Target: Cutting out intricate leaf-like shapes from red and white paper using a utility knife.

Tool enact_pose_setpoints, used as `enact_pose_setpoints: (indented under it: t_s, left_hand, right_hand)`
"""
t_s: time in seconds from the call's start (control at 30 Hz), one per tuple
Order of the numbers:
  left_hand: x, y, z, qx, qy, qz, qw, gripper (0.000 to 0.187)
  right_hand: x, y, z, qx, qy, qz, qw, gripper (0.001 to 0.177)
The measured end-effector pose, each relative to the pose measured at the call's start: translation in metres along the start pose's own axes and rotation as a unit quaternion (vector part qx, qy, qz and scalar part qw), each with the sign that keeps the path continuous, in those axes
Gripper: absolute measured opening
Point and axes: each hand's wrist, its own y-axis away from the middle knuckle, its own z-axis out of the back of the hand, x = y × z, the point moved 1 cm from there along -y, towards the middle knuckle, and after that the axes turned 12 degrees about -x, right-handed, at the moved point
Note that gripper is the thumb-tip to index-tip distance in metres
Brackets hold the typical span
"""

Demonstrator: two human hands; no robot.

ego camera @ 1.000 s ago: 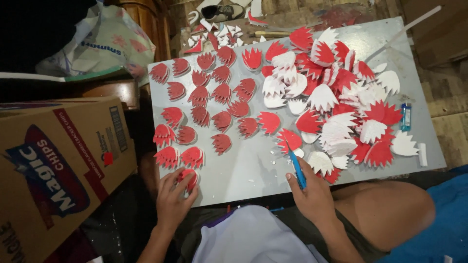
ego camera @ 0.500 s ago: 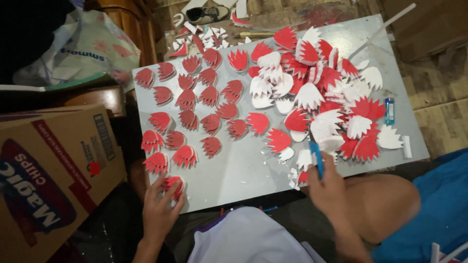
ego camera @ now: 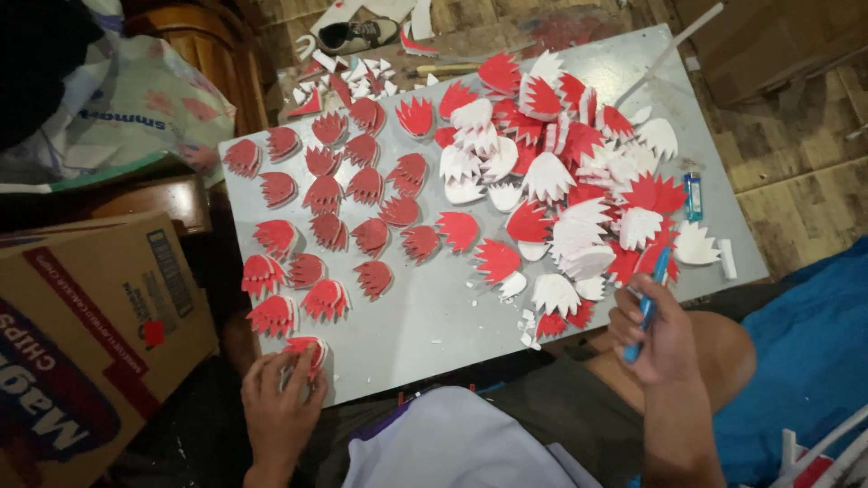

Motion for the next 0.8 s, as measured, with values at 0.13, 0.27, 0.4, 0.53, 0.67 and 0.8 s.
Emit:
enact_pose_setpoints:
  t_s: [0.13,0.27,0.4,0.53,0.67,0.8]
  left_hand:
    - [-0.002,-0.003,0.003,0.007,0.021,-0.008,1.000,0.059]
    - [-0.041,-0.036,-0.020,-0.067,0.185,0.023,0.980,0.050]
    - [-0.135,-0.084,-0.074,-0.126,0.302,-0.112,0.938,0.038]
    - [-0.219,-0.114,-0.102,-0.035,0.282,-0.195,0.939,0.049]
    - [-0.251,-0.124,-0.135,0.006,0.246,-0.198,0.949,0.041]
    - [-0.252,-0.125,-0.155,0.080,0.252,-0.205,0.942,0.056]
  right_hand:
    - [-0.001,-0.003,-0.020,-0.183,0.257,0.128,0.940,0.015]
    - [0.006,-0.010,-0.044,-0.229,0.544,0.258,0.765,0.020]
    - [0.021,-0.046,-0.060,-0.191,0.748,0.325,0.546,0.046]
    - [0.017,-0.060,-0.079,-0.105,0.835,0.300,0.449,0.056]
    - [0.003,-0.071,-0.064,-0.085,0.812,0.318,0.481,0.051]
    - [0.012,-0.081,-0.048,-0.079,0.773,0.344,0.527,0.045]
